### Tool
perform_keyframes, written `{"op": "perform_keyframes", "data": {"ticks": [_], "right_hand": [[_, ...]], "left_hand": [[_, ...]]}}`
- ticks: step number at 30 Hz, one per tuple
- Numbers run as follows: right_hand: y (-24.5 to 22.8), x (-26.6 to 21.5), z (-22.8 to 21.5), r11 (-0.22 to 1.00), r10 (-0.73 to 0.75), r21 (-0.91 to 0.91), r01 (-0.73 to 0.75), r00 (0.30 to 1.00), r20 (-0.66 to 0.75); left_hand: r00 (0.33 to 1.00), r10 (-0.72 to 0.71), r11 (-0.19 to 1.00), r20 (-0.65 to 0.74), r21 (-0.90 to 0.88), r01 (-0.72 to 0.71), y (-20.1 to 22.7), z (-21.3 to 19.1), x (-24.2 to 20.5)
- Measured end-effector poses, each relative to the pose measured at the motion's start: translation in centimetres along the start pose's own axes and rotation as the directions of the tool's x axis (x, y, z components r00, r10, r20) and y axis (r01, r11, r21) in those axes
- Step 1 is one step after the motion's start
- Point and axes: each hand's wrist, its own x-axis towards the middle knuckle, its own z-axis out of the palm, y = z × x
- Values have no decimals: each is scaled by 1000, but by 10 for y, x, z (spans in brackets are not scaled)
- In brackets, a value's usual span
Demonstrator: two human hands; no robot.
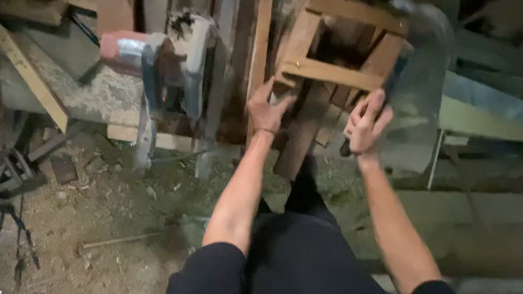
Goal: The person assembles a small wooden frame by placing slats into a rectangular structure and securing them with nails. They use a hammer to drive nails into the wood, occasionally retrieving more nails from a plastic bag.
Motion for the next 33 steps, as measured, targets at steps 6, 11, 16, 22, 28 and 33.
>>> {"op": "perform_keyframes", "data": {"ticks": [6, 11, 16, 22, 28, 33], "right_hand": [[20, 0, -12, 813, 83, -582, 5, 989, 126], [30, 10, -35, 947, 134, 297, -124, 991, -13], [28, 1, 9, 780, -123, -579, 238, 965, 231], [-34, 9, -5, 898, -124, -414, 147, 989, 82], [-27, 5, 26, 728, -145, -649, 220, 975, 168], [-17, 5, 0, 903, -93, -422, 85, 996, 2]], "left_hand": [[982, 143, 980, -122, 159, -123, -15, 13, 11], [989, 86, 942, -116, 334, -42, 2, 7, 2], [985, 123, 925, -123, 375, -69, 19, 1, 15], [995, 59, 909, -83, 416, -19, 17, 0, 9], [989, 111, 906, -99, 419, -60, 19, -2, 8], [996, 52, 924, -78, 383, -18, 14, 0, 7]]}}
